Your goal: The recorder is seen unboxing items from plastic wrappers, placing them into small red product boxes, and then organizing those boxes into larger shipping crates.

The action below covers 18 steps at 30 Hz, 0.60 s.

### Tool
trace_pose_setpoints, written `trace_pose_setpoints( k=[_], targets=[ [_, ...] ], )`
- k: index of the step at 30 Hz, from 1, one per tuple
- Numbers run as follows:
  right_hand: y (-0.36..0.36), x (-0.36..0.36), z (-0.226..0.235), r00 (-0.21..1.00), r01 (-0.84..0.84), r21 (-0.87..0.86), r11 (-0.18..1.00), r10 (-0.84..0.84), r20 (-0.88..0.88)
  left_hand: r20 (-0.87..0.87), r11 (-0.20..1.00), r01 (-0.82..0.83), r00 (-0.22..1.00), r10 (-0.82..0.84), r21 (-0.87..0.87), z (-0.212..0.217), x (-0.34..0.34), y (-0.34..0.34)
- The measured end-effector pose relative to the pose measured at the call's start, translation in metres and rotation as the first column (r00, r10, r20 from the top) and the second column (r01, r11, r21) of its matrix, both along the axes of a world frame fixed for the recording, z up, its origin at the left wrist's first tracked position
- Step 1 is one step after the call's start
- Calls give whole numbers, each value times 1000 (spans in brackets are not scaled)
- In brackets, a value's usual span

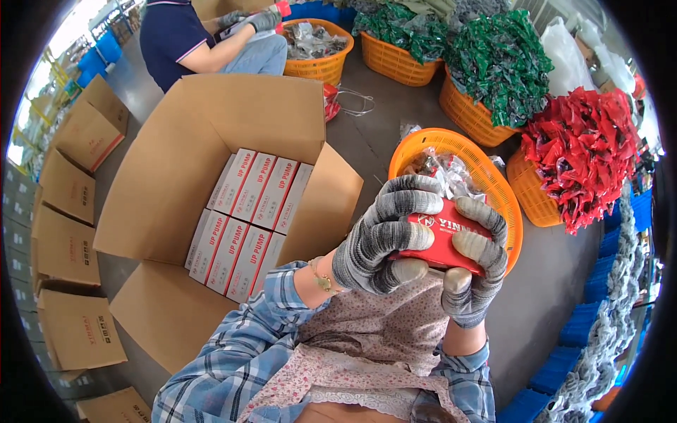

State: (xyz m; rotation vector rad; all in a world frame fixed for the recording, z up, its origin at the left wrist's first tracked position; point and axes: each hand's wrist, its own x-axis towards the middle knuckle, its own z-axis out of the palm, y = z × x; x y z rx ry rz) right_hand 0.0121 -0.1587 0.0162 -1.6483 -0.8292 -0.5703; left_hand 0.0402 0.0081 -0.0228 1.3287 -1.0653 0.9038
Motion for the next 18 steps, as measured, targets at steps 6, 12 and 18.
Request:
trace_pose_setpoints(
  k=[6, 12, 18],
  targets=[
    [5, -4, 10, 991, 109, -61, 992, -113, -67, -118, 995, 18, 993, -29, -94, 3, -3, -3],
    [4, 0, -10, 999, 7, -57, 998, -5, 41, -35, 1000, 21, 999, -20, 14, -2, -1, 4],
    [16, 10, -25, 982, -51, -7, 999, 51, 180, -1, 997, -70, 998, 70, -28, -5, -5, 7]
  ],
)
